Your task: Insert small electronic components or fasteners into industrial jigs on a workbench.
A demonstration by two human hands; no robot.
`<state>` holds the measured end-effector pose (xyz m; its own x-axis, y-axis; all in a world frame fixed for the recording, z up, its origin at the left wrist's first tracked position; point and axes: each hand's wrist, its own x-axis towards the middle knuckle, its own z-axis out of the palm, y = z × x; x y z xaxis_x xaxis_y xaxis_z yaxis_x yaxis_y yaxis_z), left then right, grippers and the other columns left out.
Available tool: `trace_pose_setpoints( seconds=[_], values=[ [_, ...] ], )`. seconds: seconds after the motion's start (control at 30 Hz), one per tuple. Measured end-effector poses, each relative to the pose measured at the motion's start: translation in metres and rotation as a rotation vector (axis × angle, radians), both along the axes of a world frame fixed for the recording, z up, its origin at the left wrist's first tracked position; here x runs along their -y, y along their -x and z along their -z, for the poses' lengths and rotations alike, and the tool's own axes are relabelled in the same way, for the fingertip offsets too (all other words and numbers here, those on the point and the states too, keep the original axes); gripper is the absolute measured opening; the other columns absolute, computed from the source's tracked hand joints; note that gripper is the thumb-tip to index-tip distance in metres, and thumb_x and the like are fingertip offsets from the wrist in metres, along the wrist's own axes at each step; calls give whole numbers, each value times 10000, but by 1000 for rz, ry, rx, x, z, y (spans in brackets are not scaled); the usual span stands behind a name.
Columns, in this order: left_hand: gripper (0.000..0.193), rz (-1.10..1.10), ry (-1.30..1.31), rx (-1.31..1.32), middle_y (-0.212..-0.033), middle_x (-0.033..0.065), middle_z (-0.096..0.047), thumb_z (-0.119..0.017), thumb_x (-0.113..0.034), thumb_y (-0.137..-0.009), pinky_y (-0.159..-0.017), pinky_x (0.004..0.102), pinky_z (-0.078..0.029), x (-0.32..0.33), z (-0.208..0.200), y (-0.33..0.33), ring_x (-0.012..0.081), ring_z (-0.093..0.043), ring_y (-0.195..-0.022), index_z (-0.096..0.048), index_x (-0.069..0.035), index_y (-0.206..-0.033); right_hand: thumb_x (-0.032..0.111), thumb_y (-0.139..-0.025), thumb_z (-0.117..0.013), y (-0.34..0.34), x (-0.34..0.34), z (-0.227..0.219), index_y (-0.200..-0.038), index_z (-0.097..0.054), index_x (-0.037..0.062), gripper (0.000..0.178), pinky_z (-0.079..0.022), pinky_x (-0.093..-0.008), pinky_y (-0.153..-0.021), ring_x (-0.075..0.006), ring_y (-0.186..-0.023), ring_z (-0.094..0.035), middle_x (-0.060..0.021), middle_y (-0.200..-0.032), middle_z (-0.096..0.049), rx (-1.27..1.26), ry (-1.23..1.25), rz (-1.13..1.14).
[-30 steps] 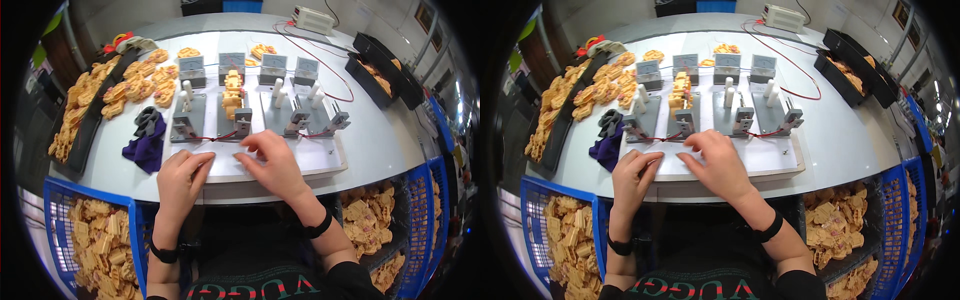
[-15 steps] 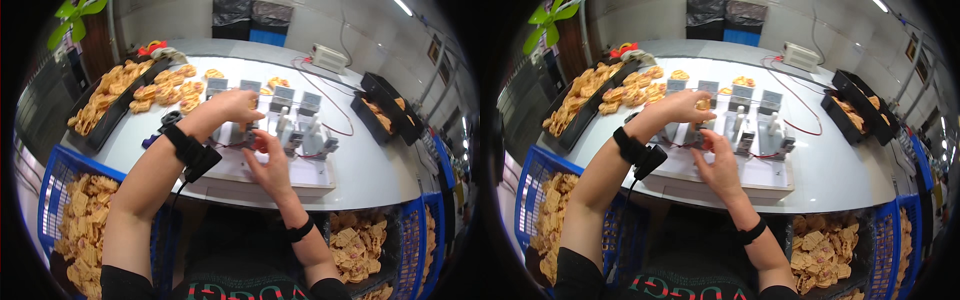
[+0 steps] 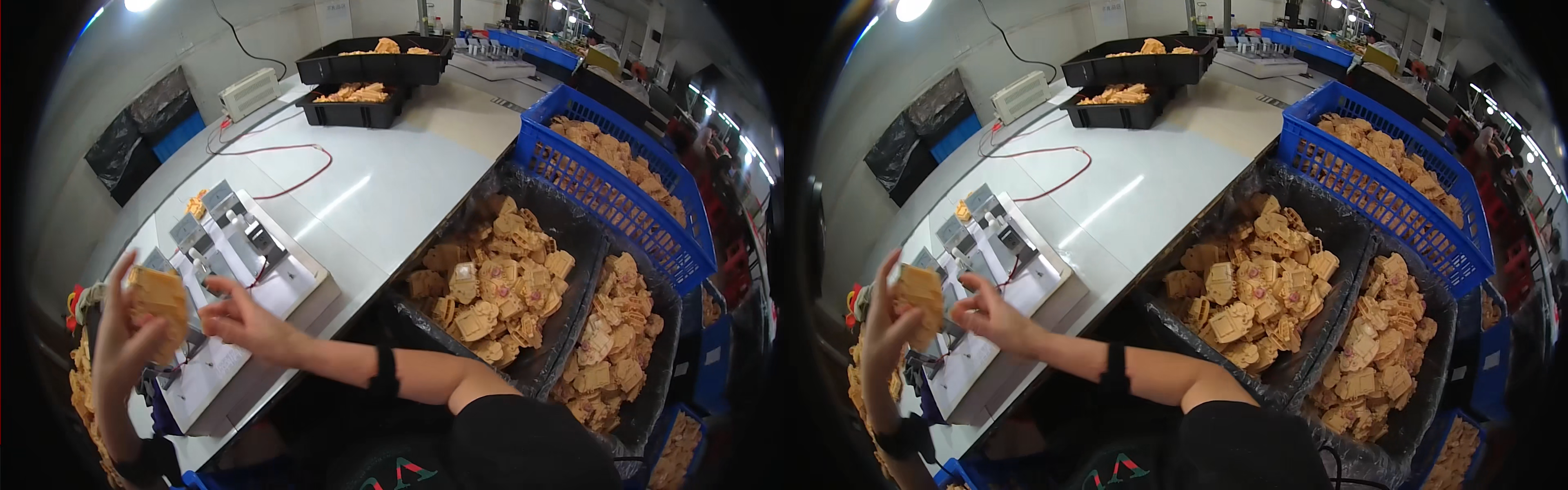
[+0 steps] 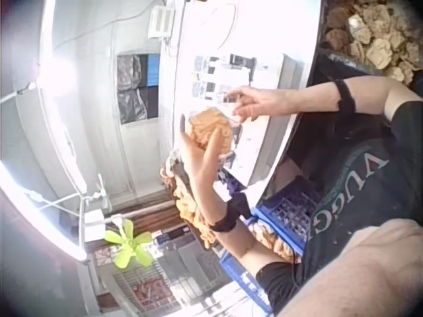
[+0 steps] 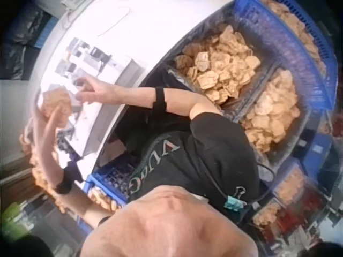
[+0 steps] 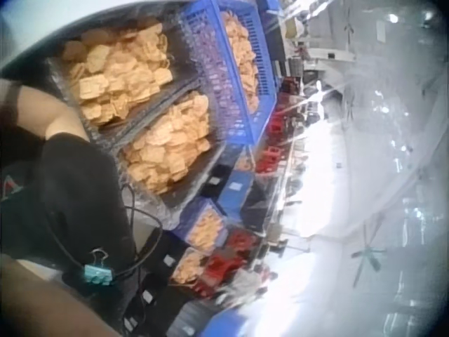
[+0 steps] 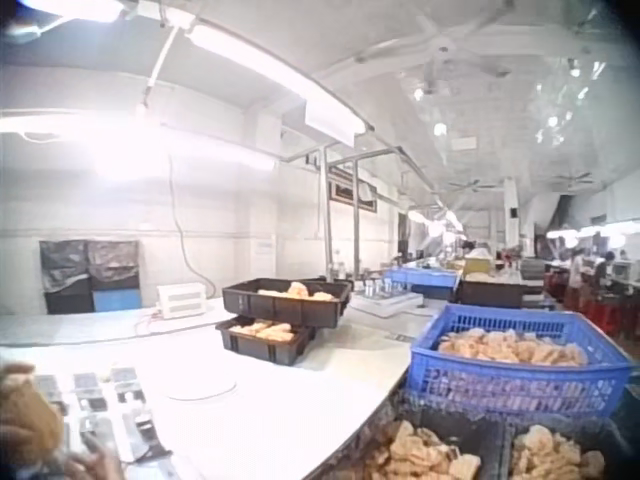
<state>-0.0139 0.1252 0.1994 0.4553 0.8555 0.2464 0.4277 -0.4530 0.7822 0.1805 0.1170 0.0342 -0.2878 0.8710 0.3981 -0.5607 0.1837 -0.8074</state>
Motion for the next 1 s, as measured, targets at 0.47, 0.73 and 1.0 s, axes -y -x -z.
trace_pose_setpoints(
  seconds=[0.47,0.73,1.0],
  values=[
    [821,20,-228,-294,-1496,151,-552,-836,-256,-889,-949,367,-520,72,-1,5,258,-615,-1225,-467,-120,-1610,397,-1117,-504,-592,175,-7,-1482,-537,18,527,-523,-413,-1124,-277,-1308,-638,-165,-1485,-619,-143,186,924],
    [666,-572,43,-431,-1353,185,-663,-752,-417,-957,-1049,402,-499,42,38,216,292,-617,-1235,-586,-70,-1500,475,-1138,-415,-682,152,-46,-1553,-499,56,595,-365,-346,-1214,-207,-1466,-491,-118,-1581,-549,-132,312,1493],
    [979,-527,274,-614,-1500,276,-461,-858,-319,-789,-1159,432,-449,17,140,238,436,-530,-1359,-386,-260,-1645,282,-1127,-549,-370,22,-7,-1562,-487,120,468,-480,-228,-909,-90,-1120,-574,-26,-1453,-564,193,109,891]
  ],
)
